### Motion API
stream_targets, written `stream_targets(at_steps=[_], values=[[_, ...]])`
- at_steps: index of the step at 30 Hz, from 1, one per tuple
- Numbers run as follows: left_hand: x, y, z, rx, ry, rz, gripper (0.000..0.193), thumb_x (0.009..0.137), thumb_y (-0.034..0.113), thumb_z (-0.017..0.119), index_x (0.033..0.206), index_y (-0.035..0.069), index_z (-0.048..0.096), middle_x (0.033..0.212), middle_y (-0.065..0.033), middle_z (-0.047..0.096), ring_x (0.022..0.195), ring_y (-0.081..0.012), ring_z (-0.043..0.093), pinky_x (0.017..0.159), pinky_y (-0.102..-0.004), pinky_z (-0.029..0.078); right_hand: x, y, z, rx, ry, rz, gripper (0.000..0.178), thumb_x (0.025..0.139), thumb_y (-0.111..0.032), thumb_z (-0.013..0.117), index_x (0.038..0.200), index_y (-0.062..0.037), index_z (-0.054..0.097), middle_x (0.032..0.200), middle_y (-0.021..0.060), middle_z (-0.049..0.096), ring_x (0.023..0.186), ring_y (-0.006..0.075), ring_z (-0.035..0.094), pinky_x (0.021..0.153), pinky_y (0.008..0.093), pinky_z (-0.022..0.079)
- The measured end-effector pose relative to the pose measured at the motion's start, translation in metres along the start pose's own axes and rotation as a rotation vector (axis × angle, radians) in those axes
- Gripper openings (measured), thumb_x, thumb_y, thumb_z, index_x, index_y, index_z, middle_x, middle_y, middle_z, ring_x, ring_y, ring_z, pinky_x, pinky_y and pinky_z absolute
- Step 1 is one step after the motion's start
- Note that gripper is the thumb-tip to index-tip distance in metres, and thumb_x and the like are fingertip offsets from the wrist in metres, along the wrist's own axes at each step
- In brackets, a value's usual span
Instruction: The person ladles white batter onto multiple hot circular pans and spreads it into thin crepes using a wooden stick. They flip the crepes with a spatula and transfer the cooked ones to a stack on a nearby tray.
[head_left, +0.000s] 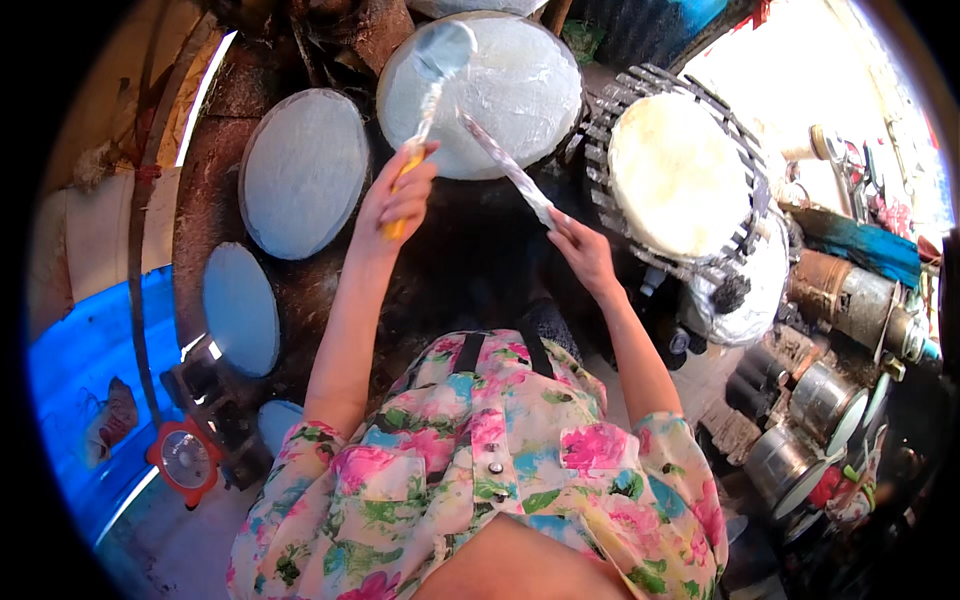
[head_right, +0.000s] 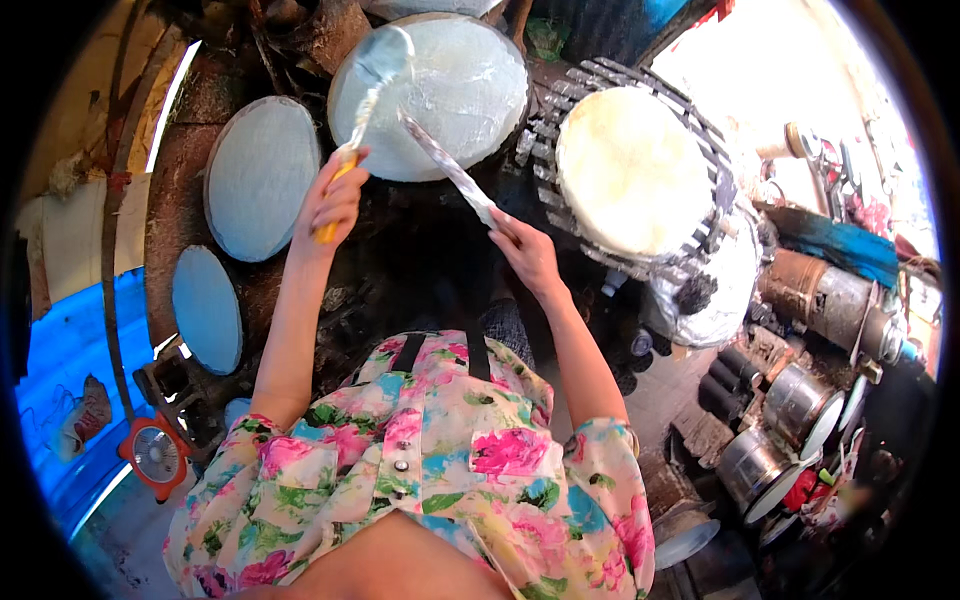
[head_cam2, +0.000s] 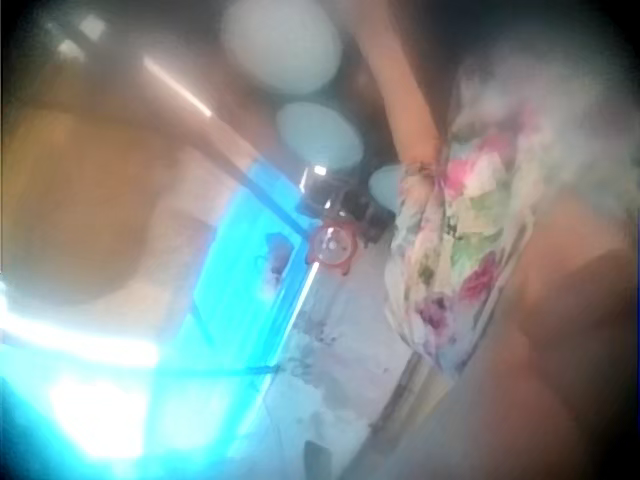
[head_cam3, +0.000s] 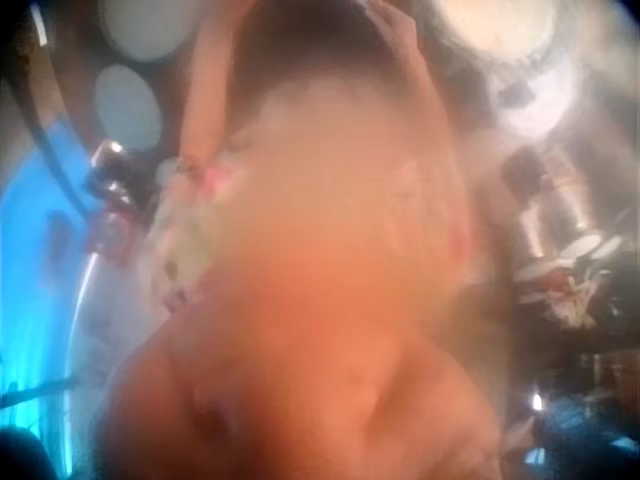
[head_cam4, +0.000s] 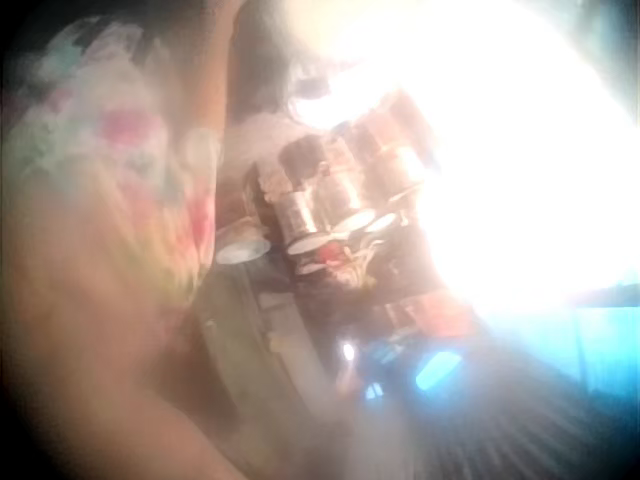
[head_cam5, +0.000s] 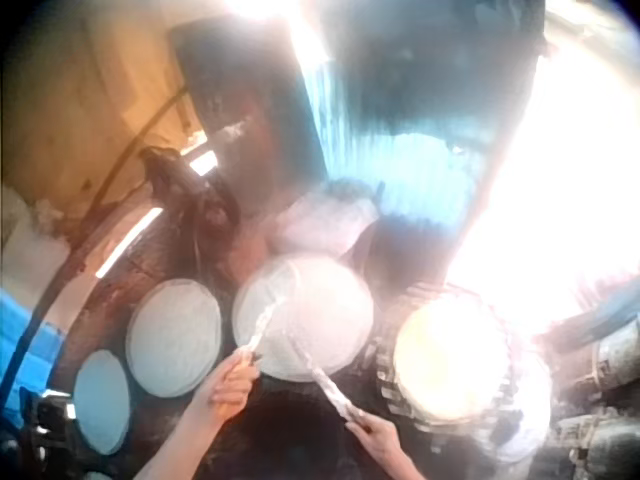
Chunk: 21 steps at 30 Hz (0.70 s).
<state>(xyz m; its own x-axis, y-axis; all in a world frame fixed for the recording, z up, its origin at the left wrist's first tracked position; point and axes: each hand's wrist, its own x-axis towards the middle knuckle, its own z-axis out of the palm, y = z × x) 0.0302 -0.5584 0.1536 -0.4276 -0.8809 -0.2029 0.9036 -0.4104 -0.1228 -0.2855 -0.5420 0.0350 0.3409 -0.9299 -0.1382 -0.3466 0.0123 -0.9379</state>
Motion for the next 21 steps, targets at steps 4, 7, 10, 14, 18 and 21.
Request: stream_targets(at_steps=[4, 7, 10, 14, 18, 21], values=[[-0.003, -0.002, -0.018, 0.247, -0.069, 0.133, 0.04, 0.105, 0.026, 0.034, 0.134, -0.001, 0.035, 0.069, -0.0016, 0.035, 0.042, -0.0047, 0.033, 0.031, -0.0167, 0.031, 0.023, 0.029, -0.024, 0.206, 0.255, 0.164, 0.04, 0.094, -0.013, 0.061, 0.133, -0.0074, 0.055, 0.096, -0.0025, 0.062, 0.081, 0.0048, 0.052, 0.076, 0.0208, 0.044], [0.007, -0.006, -0.021, 0.137, 0.062, 0.142, 0.04, 0.105, 0.027, 0.034, 0.133, -0.002, 0.036, 0.069, -0.0018, 0.035, 0.041, -0.0051, 0.033, 0.032, -0.0173, 0.032, 0.071, 0.034, -0.012, 0.156, 0.292, 0.008, 0.039, 0.096, -0.015, 0.058, 0.133, -0.0058, 0.054, 0.085, -0.0026, 0.056, 0.07, 0.0056, 0.044, 0.066, 0.0206, 0.041], [-0.002, -0.025, -0.021, 0.116, 0.097, 0.212, 0.041, 0.105, 0.028, 0.033, 0.133, -0.001, 0.036, 0.068, -0.0022, 0.034, 0.041, -0.0059, 0.032, 0.03, -0.0179, 0.03, 0.105, 0.002, -0.002, 0.05, 0.085, 0.092, 0.038, 0.096, -0.018, 0.058, 0.133, -0.0117, 0.056, 0.076, -0.0001, 0.05, 0.066, 0.007, 0.041, 0.062, 0.0221, 0.04], [-0.035, -0.06, -0.024, 0.111, 0.116, 0.321, 0.04, 0.105, 0.031, 0.031, 0.133, 0.003, 0.037, 0.067, -0.0015, 0.035, 0.04, -0.0046, 0.032, 0.03, -0.017, 0.03, 0.13, -0.018, -0.003, -0.117, -0.068, 0.013, 0.039, 0.095, -0.019, 0.058, 0.133, -0.0101, 0.054, 0.091, 0.0072, 0.068, 0.076, 0.0079, 0.056, 0.075, 0.0225, 0.046], [-0.076, -0.099, -0.029, 0.202, 0.192, 0.457, 0.038, 0.105, 0.032, 0.03, 0.131, 0.004, 0.037, 0.065, -0.0009, 0.037, 0.038, -0.0038, 0.032, 0.03, -0.0164, 0.031, 0.129, -0.02, -0.021, -0.066, -0.18, -0.045, 0.039, 0.095, -0.012, 0.058, 0.133, -0.006, 0.053, 0.114, 0.0141, 0.067, 0.105, 0.0124, 0.061, 0.09, 0.0261, 0.046], [-0.112, -0.133, -0.039, 0.223, 0.205, 0.569, 0.037, 0.105, 0.032, 0.031, 0.13, 0.006, 0.038, 0.064, -0.0009, 0.038, 0.036, -0.0037, 0.032, 0.03, -0.0163, 0.031, 0.123, -0.015, -0.038, -0.153, -0.27, -0.044, 0.039, 0.095, -0.01, 0.056, 0.133, -0.0039, 0.053, 0.117, 0.0124, 0.066, 0.112, 0.0142, 0.059, 0.094, 0.0262, 0.045]])
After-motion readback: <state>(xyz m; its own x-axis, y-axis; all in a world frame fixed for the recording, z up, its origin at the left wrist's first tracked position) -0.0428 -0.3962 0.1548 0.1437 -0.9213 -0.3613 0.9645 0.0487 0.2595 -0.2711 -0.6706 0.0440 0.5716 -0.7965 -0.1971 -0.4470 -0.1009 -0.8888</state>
